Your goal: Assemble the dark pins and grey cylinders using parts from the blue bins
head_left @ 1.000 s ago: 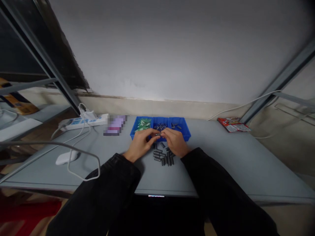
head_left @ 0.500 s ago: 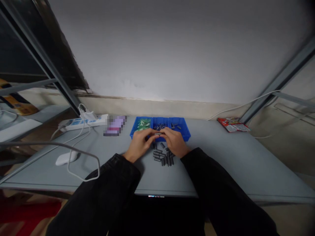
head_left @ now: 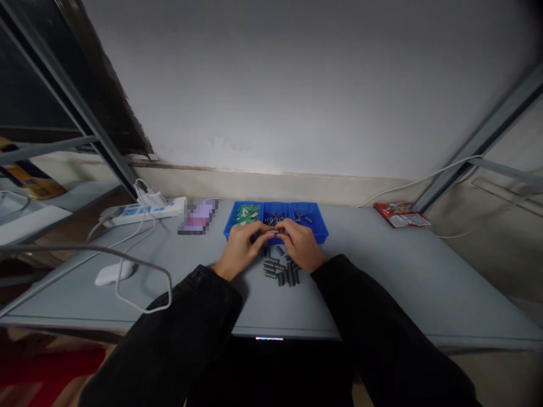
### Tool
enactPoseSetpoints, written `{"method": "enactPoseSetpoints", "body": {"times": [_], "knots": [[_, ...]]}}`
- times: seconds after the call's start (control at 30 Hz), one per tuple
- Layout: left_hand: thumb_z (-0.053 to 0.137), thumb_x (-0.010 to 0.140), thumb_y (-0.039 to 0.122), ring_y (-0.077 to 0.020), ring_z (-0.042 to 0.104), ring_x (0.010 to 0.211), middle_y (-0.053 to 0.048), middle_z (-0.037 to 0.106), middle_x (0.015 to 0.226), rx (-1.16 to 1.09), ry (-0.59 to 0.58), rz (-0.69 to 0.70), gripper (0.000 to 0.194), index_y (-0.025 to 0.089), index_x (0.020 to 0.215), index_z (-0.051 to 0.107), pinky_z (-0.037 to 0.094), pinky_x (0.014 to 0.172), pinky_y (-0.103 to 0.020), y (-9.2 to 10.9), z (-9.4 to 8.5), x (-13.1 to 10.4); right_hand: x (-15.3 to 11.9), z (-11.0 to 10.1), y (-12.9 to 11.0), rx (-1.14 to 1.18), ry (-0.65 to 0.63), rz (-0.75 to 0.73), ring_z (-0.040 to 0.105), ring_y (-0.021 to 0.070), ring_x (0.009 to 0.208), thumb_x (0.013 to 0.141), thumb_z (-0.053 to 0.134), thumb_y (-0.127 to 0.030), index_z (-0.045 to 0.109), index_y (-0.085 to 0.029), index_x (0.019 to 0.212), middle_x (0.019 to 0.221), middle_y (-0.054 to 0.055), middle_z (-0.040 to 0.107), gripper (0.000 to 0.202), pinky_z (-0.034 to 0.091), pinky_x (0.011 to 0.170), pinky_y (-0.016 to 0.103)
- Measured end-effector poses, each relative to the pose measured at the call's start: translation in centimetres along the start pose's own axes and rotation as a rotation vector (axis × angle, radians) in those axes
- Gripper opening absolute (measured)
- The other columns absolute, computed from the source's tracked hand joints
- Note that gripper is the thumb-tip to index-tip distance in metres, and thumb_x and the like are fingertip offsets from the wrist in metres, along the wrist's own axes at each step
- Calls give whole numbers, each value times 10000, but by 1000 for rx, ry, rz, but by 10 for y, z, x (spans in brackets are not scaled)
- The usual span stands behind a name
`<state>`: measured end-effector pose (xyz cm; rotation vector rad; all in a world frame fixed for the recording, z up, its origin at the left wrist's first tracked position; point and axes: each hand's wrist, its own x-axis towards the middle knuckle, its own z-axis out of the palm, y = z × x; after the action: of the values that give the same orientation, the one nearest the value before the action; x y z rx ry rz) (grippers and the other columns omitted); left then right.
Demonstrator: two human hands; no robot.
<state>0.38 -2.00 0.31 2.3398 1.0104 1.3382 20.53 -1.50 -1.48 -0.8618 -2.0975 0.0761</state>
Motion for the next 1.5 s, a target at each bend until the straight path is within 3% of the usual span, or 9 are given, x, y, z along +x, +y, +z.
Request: {"method": "enactPoseSetpoints", "body": {"times": [0.33, 0.83, 1.5], "knots": [[673, 961, 324, -161, 689, 780, -44, 765, 913, 10, 20, 29, 154, 187, 995, 735, 528, 680, -271, 0, 0, 1, 4, -1, -2, -42, 23, -84, 565, 234, 918, 1056, 405, -224, 634, -186, 1010, 951, 82, 665, 237, 483, 879, 400], [665, 963, 296, -169, 687, 775, -42, 752, 893, 25, 18, 7, 125, 187, 985, 724, 544, 701, -292, -2, 0, 1, 4, -2, -5, 1, -9, -56, 587, 245, 1032, 1042, 450, -230, 605, -198, 1172, 1086, 89, 682, 206, 483, 951, 426], [669, 965, 273, -165, 686, 798, -39, 757, 942, 26, 1, 1, 97, 197, 1004, 714, 539, 740, -299, -2, 2, 1, 5, -2, -4, -8, 31, -47, 578, 246, 977, 1027, 472, -214, 577, -214, 1076, 1015, 82, 647, 115, 484, 882, 393]]}}
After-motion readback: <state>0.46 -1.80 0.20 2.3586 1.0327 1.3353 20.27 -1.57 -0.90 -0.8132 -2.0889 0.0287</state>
